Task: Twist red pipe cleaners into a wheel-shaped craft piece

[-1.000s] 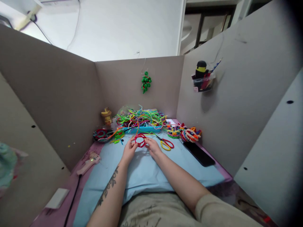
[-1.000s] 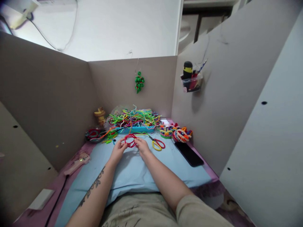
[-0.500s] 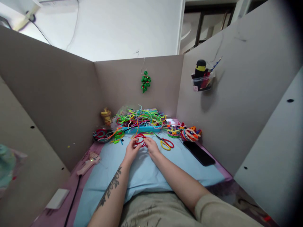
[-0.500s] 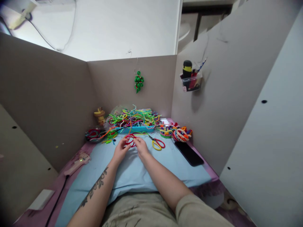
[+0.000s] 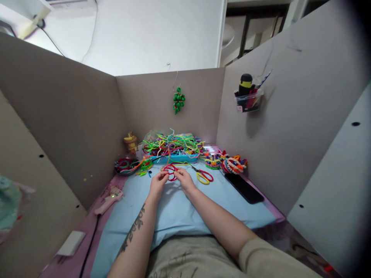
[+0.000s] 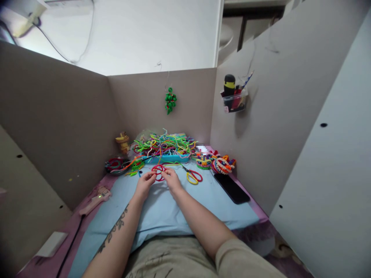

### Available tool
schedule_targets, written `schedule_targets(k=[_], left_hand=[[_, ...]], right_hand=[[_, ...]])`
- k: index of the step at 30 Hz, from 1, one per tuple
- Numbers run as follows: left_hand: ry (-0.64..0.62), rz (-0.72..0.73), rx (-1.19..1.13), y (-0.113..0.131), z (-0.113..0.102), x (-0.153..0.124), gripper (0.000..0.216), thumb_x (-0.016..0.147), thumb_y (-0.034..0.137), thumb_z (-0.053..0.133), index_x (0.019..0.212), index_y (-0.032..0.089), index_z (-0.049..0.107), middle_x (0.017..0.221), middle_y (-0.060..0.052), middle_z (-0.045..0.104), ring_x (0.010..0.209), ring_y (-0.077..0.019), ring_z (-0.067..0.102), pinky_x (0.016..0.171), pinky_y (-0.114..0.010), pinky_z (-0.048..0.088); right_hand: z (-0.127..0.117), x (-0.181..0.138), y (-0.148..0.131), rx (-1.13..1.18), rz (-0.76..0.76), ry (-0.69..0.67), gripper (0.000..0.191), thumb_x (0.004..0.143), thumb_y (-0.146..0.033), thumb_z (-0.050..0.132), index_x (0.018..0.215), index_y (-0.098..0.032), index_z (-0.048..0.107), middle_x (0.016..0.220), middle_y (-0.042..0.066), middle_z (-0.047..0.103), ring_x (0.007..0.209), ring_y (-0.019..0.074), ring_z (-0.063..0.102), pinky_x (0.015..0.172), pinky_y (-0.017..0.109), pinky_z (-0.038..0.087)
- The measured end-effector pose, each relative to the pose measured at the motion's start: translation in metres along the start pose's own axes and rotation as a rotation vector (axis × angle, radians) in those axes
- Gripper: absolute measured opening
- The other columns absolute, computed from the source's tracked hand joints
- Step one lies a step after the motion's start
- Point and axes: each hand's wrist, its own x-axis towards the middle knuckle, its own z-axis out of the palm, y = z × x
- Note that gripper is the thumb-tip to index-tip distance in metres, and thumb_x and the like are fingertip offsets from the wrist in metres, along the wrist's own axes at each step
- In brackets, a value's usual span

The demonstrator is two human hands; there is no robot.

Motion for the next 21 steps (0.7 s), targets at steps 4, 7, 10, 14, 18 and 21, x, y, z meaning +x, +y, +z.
schedule_targets(k=[4, 7, 10, 14, 18, 21], left_hand=[[-0.026, -0.046, -0.064, 0.000, 0.001, 0.000, 0.038, 0.061, 0.047, 0.071, 0.081, 0.015, 0.067, 0.077, -0.005, 0.069, 0.065, -0.0140, 0.058, 0.060, -0.025, 0.043], [-0.051, -0.066, -0.057, -0.002, 0.000, 0.001, 0.034, 0.061, 0.044, 0.072, 0.074, 0.014, 0.065, 0.065, -0.002, 0.065, 0.060, -0.0129, 0.057, 0.060, -0.025, 0.043], [-0.063, -0.051, 0.012, -0.004, -0.002, 0.001, 0.032, 0.061, 0.043, 0.071, 0.069, 0.013, 0.063, 0.059, -0.001, 0.062, 0.057, -0.0126, 0.055, 0.059, -0.025, 0.043], [-0.073, -0.055, 0.000, -0.002, -0.003, 0.001, 0.032, 0.062, 0.043, 0.071, 0.073, 0.014, 0.064, 0.065, -0.002, 0.064, 0.064, -0.0146, 0.059, 0.063, -0.026, 0.045], [-0.047, -0.142, -0.229, 0.001, -0.003, 0.000, 0.044, 0.063, 0.042, 0.072, 0.098, 0.020, 0.058, 0.088, -0.005, 0.068, 0.080, -0.0170, 0.064, 0.068, -0.027, 0.047], [-0.039, -0.221, -0.321, 0.002, -0.004, -0.001, 0.053, 0.059, 0.039, 0.076, 0.104, 0.022, 0.052, 0.084, -0.003, 0.068, 0.078, -0.0168, 0.065, 0.066, -0.027, 0.047]], right_hand=[[-0.001, 0.003, 0.004, -0.003, -0.002, 0.005, 0.030, 0.066, -0.043, 0.064, 0.051, -0.019, 0.054, 0.092, 0.005, 0.061, 0.100, 0.0231, 0.052, 0.092, 0.034, 0.034], [-0.001, 0.002, 0.004, -0.006, -0.007, 0.017, 0.027, 0.067, -0.041, 0.063, 0.054, -0.019, 0.057, 0.098, 0.005, 0.061, 0.102, 0.0227, 0.052, 0.093, 0.034, 0.033], [-0.001, 0.001, 0.003, -0.019, -0.012, 0.032, 0.024, 0.066, -0.040, 0.065, 0.057, -0.019, 0.060, 0.106, 0.005, 0.059, 0.105, 0.0221, 0.051, 0.096, 0.033, 0.031], [-0.002, 0.003, 0.004, -0.002, 0.006, 0.045, 0.024, 0.064, -0.041, 0.066, 0.056, -0.019, 0.060, 0.103, 0.005, 0.061, 0.106, 0.0231, 0.051, 0.095, 0.033, 0.032], [-0.002, 0.007, 0.009, 0.095, 0.047, 0.065, 0.027, 0.062, -0.045, 0.067, 0.056, -0.019, 0.060, 0.093, 0.004, 0.064, 0.095, 0.0221, 0.055, 0.081, 0.030, 0.039], [-0.002, 0.009, 0.013, 0.142, 0.067, 0.059, 0.029, 0.060, -0.046, 0.068, 0.056, -0.018, 0.059, 0.086, 0.003, 0.064, 0.085, 0.0202, 0.056, 0.072, 0.028, 0.041]])
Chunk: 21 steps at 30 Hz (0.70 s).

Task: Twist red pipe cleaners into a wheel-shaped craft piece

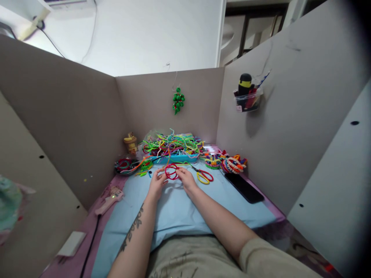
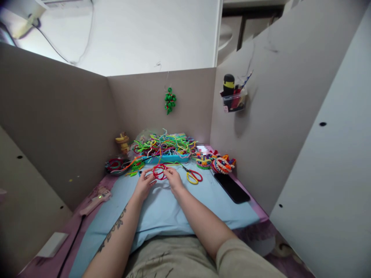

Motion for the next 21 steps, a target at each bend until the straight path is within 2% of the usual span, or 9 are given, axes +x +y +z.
schedule_targets(k=[5, 8, 12, 16, 19, 21], left_hand=[[-0.008, 0.026, -0.044, -0.004, -0.002, 0.003, 0.051, 0.054, 0.029, 0.079, 0.095, 0.019, 0.053, 0.063, 0.003, 0.064, 0.065, -0.0135, 0.064, 0.063, -0.024, 0.045], [-0.007, 0.032, -0.050, -0.005, -0.003, 0.004, 0.048, 0.052, 0.025, 0.079, 0.093, 0.018, 0.054, 0.061, 0.003, 0.064, 0.064, -0.0138, 0.064, 0.063, -0.024, 0.045], [0.030, 0.006, -0.067, -0.002, -0.002, 0.003, 0.050, 0.055, 0.024, 0.079, 0.099, 0.019, 0.055, 0.063, 0.003, 0.063, 0.069, -0.0154, 0.065, 0.062, -0.023, 0.045], [0.043, -0.069, -0.207, 0.004, -0.004, 0.002, 0.041, 0.060, 0.019, 0.075, 0.098, 0.019, 0.059, 0.072, 0.001, 0.065, 0.070, -0.0130, 0.064, 0.063, -0.023, 0.047], [0.025, -0.134, -0.313, 0.007, -0.008, 0.003, 0.033, 0.066, 0.011, 0.069, 0.097, 0.018, 0.060, 0.076, -0.001, 0.067, 0.064, -0.0102, 0.063, 0.062, -0.023, 0.050], [-0.003, -0.137, -0.374, 0.007, -0.011, 0.005, 0.032, 0.068, 0.006, 0.065, 0.098, 0.018, 0.060, 0.078, -0.001, 0.068, 0.062, -0.0094, 0.063, 0.060, -0.021, 0.051]], right_hand=[[0.001, 0.000, 0.001, 0.016, 0.005, 0.006, 0.029, 0.058, -0.046, 0.069, 0.058, -0.018, 0.060, 0.086, 0.003, 0.064, 0.081, 0.0185, 0.056, 0.067, 0.026, 0.040], [0.001, 0.001, 0.001, 0.025, 0.013, 0.014, 0.028, 0.059, -0.045, 0.069, 0.059, -0.018, 0.061, 0.092, 0.003, 0.065, 0.084, 0.0191, 0.056, 0.069, 0.027, 0.040], [0.000, -0.001, -0.004, 0.056, 0.042, -0.017, 0.024, 0.060, -0.043, 0.069, 0.064, -0.019, 0.066, 0.106, 0.004, 0.063, 0.095, 0.0218, 0.054, 0.073, 0.029, 0.041], [-0.001, -0.008, -0.018, 0.153, 0.094, -0.174, 0.024, 0.067, -0.043, 0.063, 0.076, -0.022, 0.071, 0.127, 0.003, 0.053, 0.111, 0.0248, 0.048, 0.078, 0.031, 0.042], [0.000, -0.014, -0.027, 0.231, 0.078, -0.364, 0.020, 0.067, -0.039, 0.065, 0.071, -0.020, 0.070, 0.135, 0.003, 0.046, 0.116, 0.0266, 0.046, 0.083, 0.033, 0.042], [0.000, -0.017, -0.030, 0.267, 0.058, -0.398, 0.019, 0.066, -0.037, 0.067, 0.064, -0.019, 0.068, 0.135, 0.004, 0.046, 0.111, 0.0263, 0.050, 0.084, 0.033, 0.042]])
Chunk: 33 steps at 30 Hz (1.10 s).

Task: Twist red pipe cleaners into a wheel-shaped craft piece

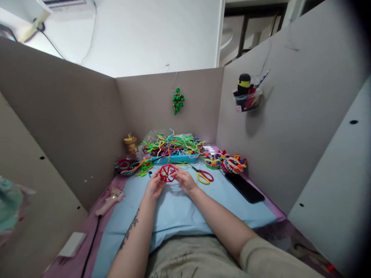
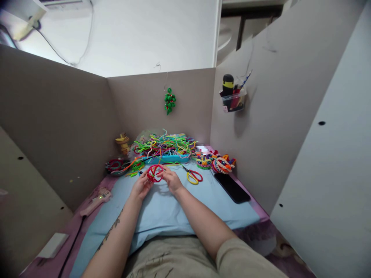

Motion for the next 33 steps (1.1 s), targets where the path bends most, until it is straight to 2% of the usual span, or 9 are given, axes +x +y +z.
schedule_targets(k=[6, 12, 16, 20, 24, 26, 28, 30, 33], left_hand=[[-0.014, 0.031, -0.076, 0.000, -0.007, 0.005, 0.031, 0.072, 0.001, 0.058, 0.098, 0.017, 0.059, 0.075, 0.000, 0.067, 0.057, -0.0072, 0.062, 0.056, -0.017, 0.052], [-0.035, -0.001, 0.000, -0.003, -0.007, 0.004, 0.029, 0.075, 0.002, 0.057, 0.101, 0.015, 0.060, 0.082, -0.004, 0.069, 0.064, -0.0089, 0.064, 0.061, -0.019, 0.053], [-0.017, -0.021, 0.020, -0.002, -0.004, 0.003, 0.026, 0.079, 0.007, 0.056, 0.103, 0.014, 0.061, 0.086, -0.005, 0.070, 0.069, -0.0100, 0.065, 0.065, -0.020, 0.053], [-0.178, -0.097, 0.076, -0.001, 0.000, -0.005, 0.035, 0.078, 0.016, 0.061, 0.113, 0.017, 0.058, 0.107, -0.009, 0.066, 0.085, -0.0155, 0.065, 0.072, -0.027, 0.054], [-0.311, -0.118, 0.179, -0.007, 0.006, -0.012, 0.060, 0.068, 0.014, 0.072, 0.122, 0.024, 0.050, 0.115, -0.008, 0.060, 0.095, -0.0184, 0.062, 0.076, -0.030, 0.052], [-0.265, -0.066, 0.245, -0.011, 0.009, -0.013, 0.071, 0.062, 0.012, 0.076, 0.124, 0.029, 0.045, 0.117, -0.007, 0.058, 0.093, -0.0179, 0.062, 0.074, -0.030, 0.051], [-0.133, 0.082, 0.324, -0.015, 0.010, -0.011, 0.072, 0.058, 0.014, 0.079, 0.120, 0.029, 0.045, 0.119, -0.007, 0.055, 0.089, -0.0169, 0.062, 0.072, -0.029, 0.051], [-0.031, 0.264, 0.428, -0.017, 0.012, -0.009, 0.058, 0.055, 0.017, 0.079, 0.106, 0.024, 0.052, 0.120, -0.007, 0.054, 0.095, -0.0189, 0.060, 0.074, -0.028, 0.050], [-0.033, 0.417, 0.623, -0.016, 0.014, -0.008, 0.028, 0.058, 0.022, 0.076, 0.083, 0.019, 0.063, 0.125, -0.010, 0.051, 0.117, -0.0265, 0.048, 0.080, -0.030, 0.048]], right_hand=[[-0.003, 0.004, 0.006, 0.049, 0.064, 0.230, 0.019, 0.066, -0.034, 0.068, 0.081, -0.024, 0.062, 0.106, 0.001, 0.061, 0.085, 0.0162, 0.058, 0.070, 0.027, 0.043], [-0.007, 0.007, 0.018, 0.070, 0.211, 0.156, 0.025, 0.062, -0.030, 0.072, 0.083, -0.020, 0.064, 0.073, -0.001, 0.064, 0.065, 0.0117, 0.057, 0.060, 0.023, 0.041], [-0.013, 0.010, 0.024, 0.187, 0.245, 0.207, 0.024, 0.059, -0.021, 0.075, 0.079, -0.019, 0.062, 0.066, -0.003, 0.064, 0.056, 0.0103, 0.056, 0.054, 0.021, 0.041], [-0.023, 0.015, 0.026, 0.356, 0.278, 0.257, 0.025, 0.062, -0.012, 0.071, 0.082, -0.020, 0.059, 0.061, -0.003, 0.063, 0.052, 0.0112, 0.057, 0.050, 0.022, 0.043], [-0.030, 0.018, 0.026, 0.463, 0.278, 0.257, 0.023, 0.067, -0.009, 0.067, 0.083, -0.021, 0.056, 0.059, -0.005, 0.062, 0.051, 0.0114, 0.058, 0.051, 0.023, 0.046], [-0.032, 0.019, 0.026, 0.499, 0.276, 0.267, 0.023, 0.068, -0.009, 0.066, 0.083, -0.022, 0.055, 0.060, -0.005, 0.062, 0.052, 0.0114, 0.058, 0.051, 0.023, 0.047], [-0.032, 0.020, 0.025, 0.504, 0.268, 0.296, 0.023, 0.068, -0.009, 0.066, 0.083, -0.023, 0.054, 0.060, -0.006, 0.062, 0.053, 0.0116, 0.059, 0.052, 0.024, 0.046], [-0.031, 0.019, 0.025, 0.478, 0.249, 0.321, 0.024, 0.067, -0.011, 0.067, 0.082, -0.024, 0.053, 0.061, -0.006, 0.062, 0.053, 0.0120, 0.059, 0.052, 0.024, 0.046], [-0.030, 0.018, 0.025, 0.407, 0.221, 0.323, 0.026, 0.063, -0.015, 0.069, 0.080, -0.025, 0.052, 0.061, -0.006, 0.061, 0.056, 0.0131, 0.058, 0.055, 0.026, 0.045]])
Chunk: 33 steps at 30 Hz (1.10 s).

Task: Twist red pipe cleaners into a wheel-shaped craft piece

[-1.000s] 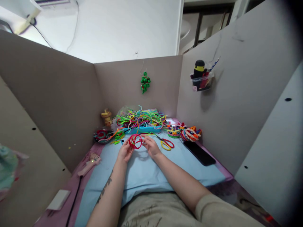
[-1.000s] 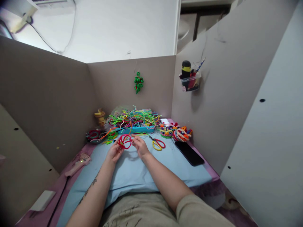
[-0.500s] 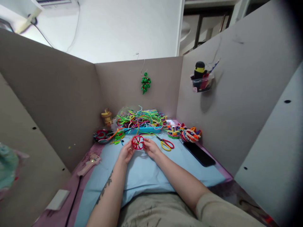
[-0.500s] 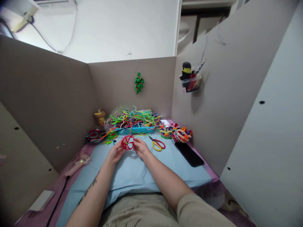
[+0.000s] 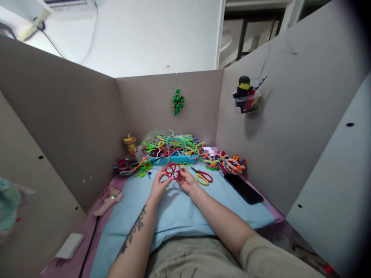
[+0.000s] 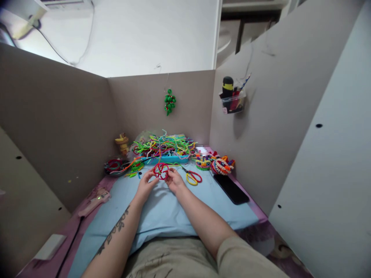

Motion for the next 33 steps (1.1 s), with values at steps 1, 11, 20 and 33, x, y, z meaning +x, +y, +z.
schedule_targets(k=[1, 11, 20, 33], left_hand=[[-0.014, 0.023, 0.042, 0.001, 0.000, 0.000, 0.021, 0.060, 0.023, 0.075, 0.078, 0.018, 0.065, 0.126, -0.010, 0.051, 0.121, -0.0283, 0.044, 0.082, -0.031, 0.048], [0.060, 0.042, 0.055, -0.006, -0.002, 0.005, 0.011, 0.060, 0.030, 0.074, 0.064, 0.020, 0.071, 0.108, -0.007, 0.059, 0.107, -0.0259, 0.051, 0.085, -0.031, 0.045], [-0.003, 0.112, 0.155, -0.004, -0.001, 0.002, 0.004, 0.061, 0.023, 0.073, 0.060, 0.020, 0.070, 0.105, -0.008, 0.061, 0.108, -0.0265, 0.051, 0.099, -0.037, 0.035], [-0.060, 0.105, 0.180, -0.007, -0.002, 0.004, 0.002, 0.063, 0.021, 0.071, 0.061, 0.020, 0.070, 0.103, -0.009, 0.062, 0.111, -0.0271, 0.051, 0.099, -0.038, 0.033]], right_hand=[[0.001, -0.001, 0.001, -0.029, -0.010, -0.002, 0.027, 0.062, -0.017, 0.070, 0.079, -0.025, 0.052, 0.061, -0.006, 0.060, 0.057, 0.0136, 0.058, 0.056, 0.027, 0.045], [0.016, -0.015, 0.003, -0.561, -0.393, 0.010, 0.018, 0.063, -0.031, 0.069, 0.078, -0.024, 0.064, 0.096, 0.001, 0.060, 0.098, 0.0196, 0.052, 0.082, 0.031, 0.040], [0.024, -0.026, 0.000, -0.713, -0.414, -0.116, 0.019, 0.060, -0.038, 0.076, 0.064, -0.021, 0.068, 0.111, 0.007, 0.055, 0.114, 0.0260, 0.045, 0.094, 0.040, 0.037], [0.020, -0.020, -0.001, -0.713, -0.425, -0.114, 0.013, 0.062, -0.031, 0.074, 0.061, -0.020, 0.067, 0.108, 0.007, 0.059, 0.108, 0.0225, 0.051, 0.103, 0.045, 0.025]])
